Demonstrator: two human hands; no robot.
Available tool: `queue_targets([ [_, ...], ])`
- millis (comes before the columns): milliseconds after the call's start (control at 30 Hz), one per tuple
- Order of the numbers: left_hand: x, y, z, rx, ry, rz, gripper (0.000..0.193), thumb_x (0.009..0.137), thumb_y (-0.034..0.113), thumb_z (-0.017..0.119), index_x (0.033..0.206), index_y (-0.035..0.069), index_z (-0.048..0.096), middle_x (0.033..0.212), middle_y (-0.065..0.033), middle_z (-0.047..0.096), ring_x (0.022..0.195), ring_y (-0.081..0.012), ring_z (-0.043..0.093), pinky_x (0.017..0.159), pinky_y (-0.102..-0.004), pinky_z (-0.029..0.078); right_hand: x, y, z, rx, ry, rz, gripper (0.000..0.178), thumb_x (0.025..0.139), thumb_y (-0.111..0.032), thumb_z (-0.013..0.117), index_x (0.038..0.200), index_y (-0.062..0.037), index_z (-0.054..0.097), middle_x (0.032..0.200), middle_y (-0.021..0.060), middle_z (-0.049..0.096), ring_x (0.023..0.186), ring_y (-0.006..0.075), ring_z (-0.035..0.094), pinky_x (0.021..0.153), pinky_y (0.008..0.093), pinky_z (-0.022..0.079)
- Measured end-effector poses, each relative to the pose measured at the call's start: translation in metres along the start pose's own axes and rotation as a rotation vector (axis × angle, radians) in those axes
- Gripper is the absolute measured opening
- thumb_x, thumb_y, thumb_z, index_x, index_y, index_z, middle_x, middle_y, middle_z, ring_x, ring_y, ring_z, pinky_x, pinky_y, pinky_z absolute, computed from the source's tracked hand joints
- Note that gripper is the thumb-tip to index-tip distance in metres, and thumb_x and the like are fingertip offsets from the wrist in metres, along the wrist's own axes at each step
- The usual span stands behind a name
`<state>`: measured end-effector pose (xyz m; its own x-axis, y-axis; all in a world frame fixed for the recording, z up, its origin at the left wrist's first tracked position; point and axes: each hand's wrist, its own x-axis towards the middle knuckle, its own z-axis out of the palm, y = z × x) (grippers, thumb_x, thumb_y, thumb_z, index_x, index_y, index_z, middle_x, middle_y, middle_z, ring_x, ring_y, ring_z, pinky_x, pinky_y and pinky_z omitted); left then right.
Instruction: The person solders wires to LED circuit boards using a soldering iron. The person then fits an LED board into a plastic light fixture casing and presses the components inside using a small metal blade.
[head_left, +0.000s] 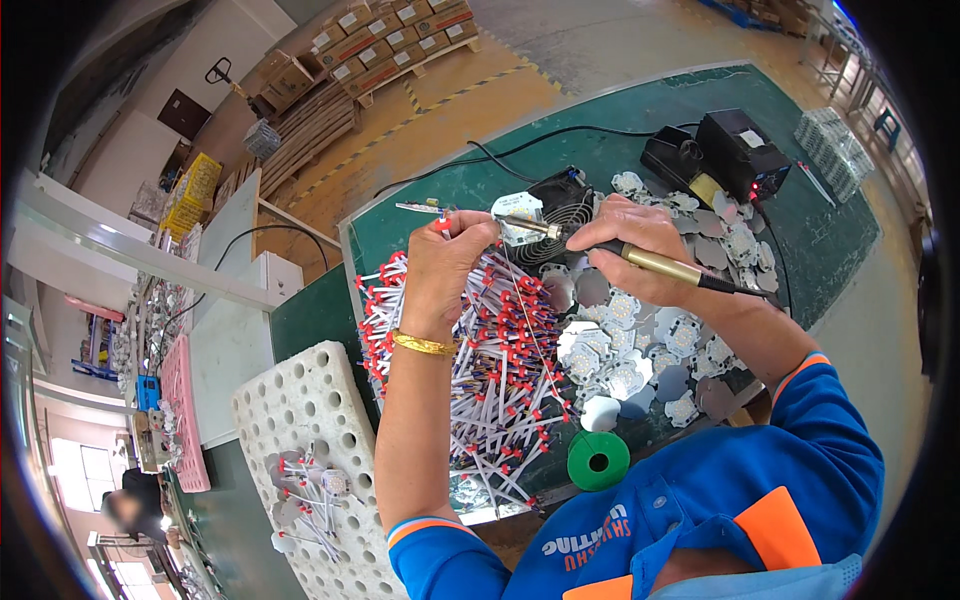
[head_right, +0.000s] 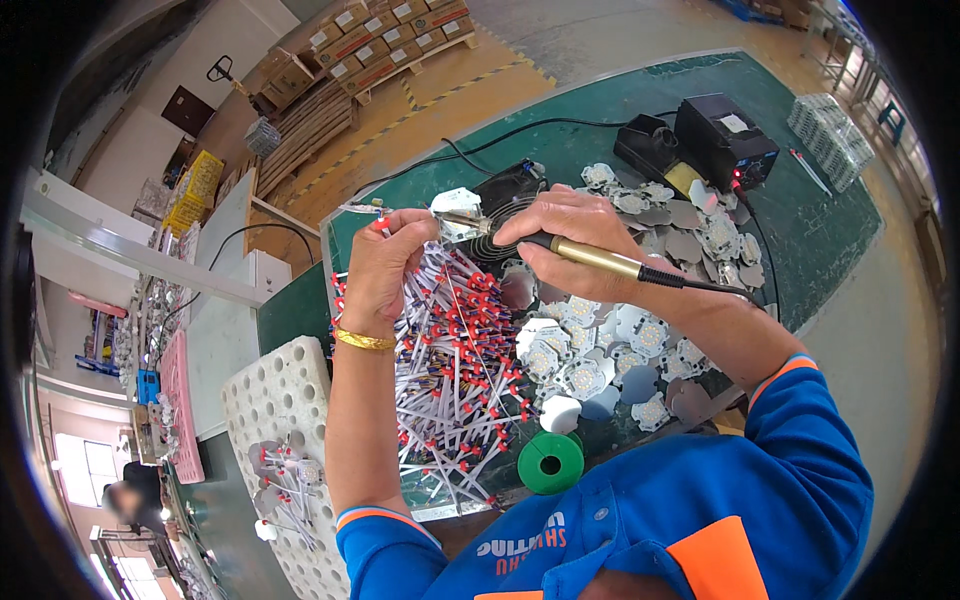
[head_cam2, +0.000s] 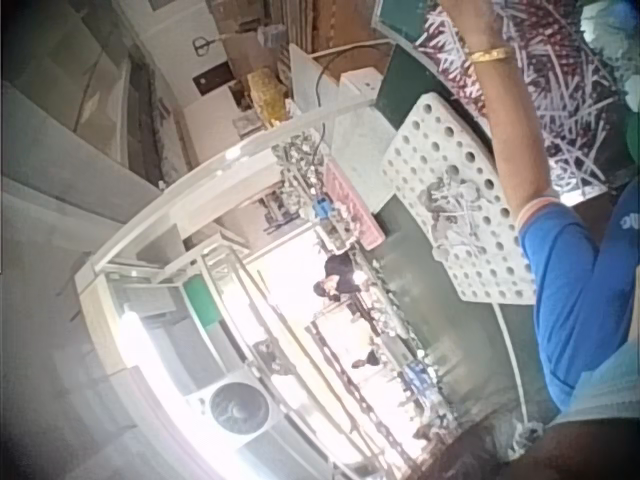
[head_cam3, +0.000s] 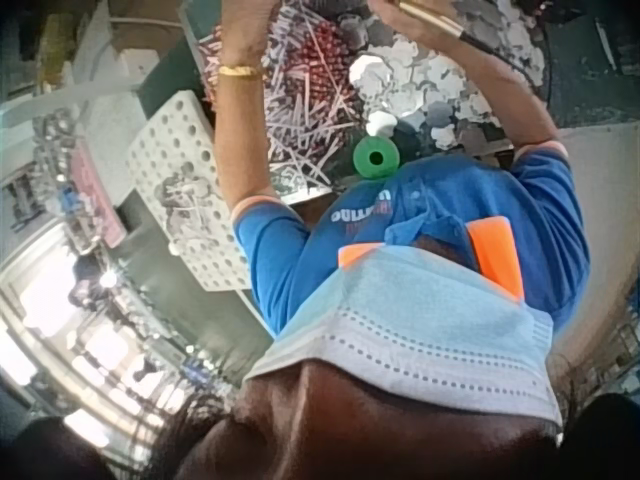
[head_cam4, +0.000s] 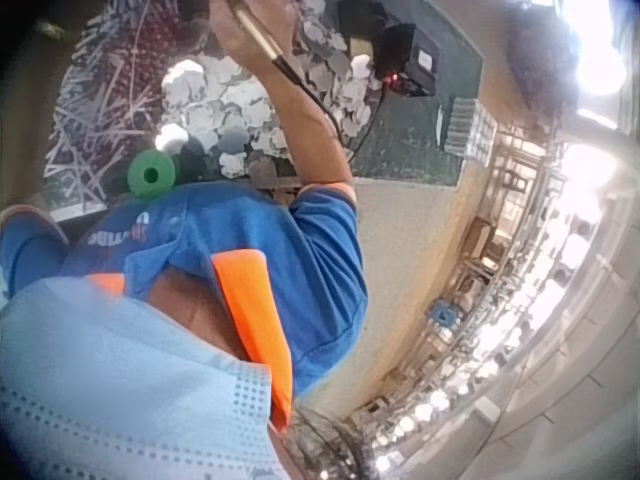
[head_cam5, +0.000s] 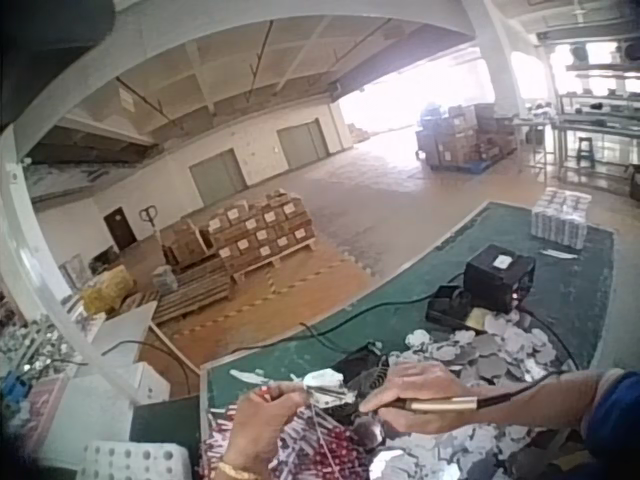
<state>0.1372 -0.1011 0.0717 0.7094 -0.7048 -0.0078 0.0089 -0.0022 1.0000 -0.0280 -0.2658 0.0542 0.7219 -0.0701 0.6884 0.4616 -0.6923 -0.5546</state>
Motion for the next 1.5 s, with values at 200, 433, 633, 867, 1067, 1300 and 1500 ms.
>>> queue_targets([
  [200, 0.003, -0.004, 0.004, 0.064, 0.031, 0.036, 0.011, 0.072, 0.008, 0.067, 0.08, 0.0, 0.067, 0.062, 0.005, 0.053, 0.051, -0.0023, 0.039, 0.047, -0.0185, 0.028, -0.001, 0.006, 0.0, -0.176, -0.063, -0.191, 0.02, 0.07, -0.002, 0.06, 0.088, -0.0092, 0.066, 0.078, 0.0045, 0.065, 0.066, 0.0212, 0.056, 0.068, 0.0333, 0.044],
  [433, 0.002, -0.007, 0.001, 0.116, 0.043, 0.032, 0.011, 0.072, 0.007, 0.066, 0.081, -0.001, 0.067, 0.062, 0.0056, 0.052, 0.052, -0.0023, 0.04, 0.048, -0.0186, 0.029, 0.001, -0.002, -0.004, 0.093, -0.037, 0.317, 0.018, 0.076, -0.008, 0.059, 0.092, -0.0119, 0.067, 0.08, 0.0032, 0.065, 0.074, 0.0189, 0.056, 0.071, 0.0324, 0.045],
  [633, 0.002, -0.006, 0.001, 0.069, 0.0, 0.003, 0.013, 0.072, 0.007, 0.066, 0.083, -0.001, 0.067, 0.062, 0.0051, 0.053, 0.051, -0.0022, 0.04, 0.047, -0.0184, 0.028, -0.004, 0.004, -0.003, 0.286, 0.039, 0.257, 0.019, 0.08, -0.011, 0.058, 0.098, -0.0093, 0.065, 0.079, 0.0049, 0.066, 0.068, 0.0129, 0.06, 0.064, 0.0269, 0.047],
  [867, 0.004, -0.005, 0.003, 0.071, -0.008, -0.036, 0.014, 0.073, 0.009, 0.067, 0.084, 0.0, 0.067, 0.06, 0.0059, 0.051, 0.049, -0.0017, 0.038, 0.046, -0.0181, 0.026, -0.003, 0.011, -0.001, 0.187, 0.081, 0.135, 0.019, 0.085, -0.012, 0.056, 0.1, -0.0011, 0.06, 0.083, 0.0104, 0.063, 0.07, 0.0167, 0.063, 0.063, 0.0278, 0.048],
  [1067, 0.009, -0.009, 0.006, 0.134, 0.033, -0.001, 0.015, 0.073, 0.008, 0.067, 0.085, -0.002, 0.067, 0.06, 0.0067, 0.049, 0.049, -0.0014, 0.037, 0.046, -0.0179, 0.027, 0.005, 0.009, 0.01, -0.126, 0.183, 0.003, 0.014, 0.08, -0.01, 0.066, 0.092, -0.006, 0.061, 0.078, 0.009, 0.059, 0.067, 0.0242, 0.058, 0.057, 0.0331, 0.045],
  [1300, 0.009, -0.008, 0.003, 0.133, 0.048, 0.052, 0.014, 0.073, 0.007, 0.067, 0.084, -0.003, 0.067, 0.062, 0.0056, 0.052, 0.051, -0.0016, 0.038, 0.047, -0.0179, 0.028, 0.0, 0.004, 0.011, 0.108, 0.207, 0.011, 0.02, 0.08, -0.011, 0.063, 0.099, -0.0072, 0.061, 0.086, 0.0104, 0.064, 0.069, 0.0249, 0.061, 0.064, 0.0316, 0.048],
  [1500, 0.008, -0.006, 0.002, 0.133, 0.047, 0.032, 0.013, 0.073, 0.007, 0.065, 0.081, -0.002, 0.068, 0.061, 0.0055, 0.053, 0.05, -0.0022, 0.038, 0.047, -0.0185, 0.028, -0.006, 0.004, 0.001, 0.06, 0.046, 0.097, 0.021, 0.079, -0.014, 0.059, 0.098, -0.0074, 0.061, 0.09, 0.0089, 0.066, 0.076, 0.0241, 0.063, 0.07, 0.0324, 0.048],
])
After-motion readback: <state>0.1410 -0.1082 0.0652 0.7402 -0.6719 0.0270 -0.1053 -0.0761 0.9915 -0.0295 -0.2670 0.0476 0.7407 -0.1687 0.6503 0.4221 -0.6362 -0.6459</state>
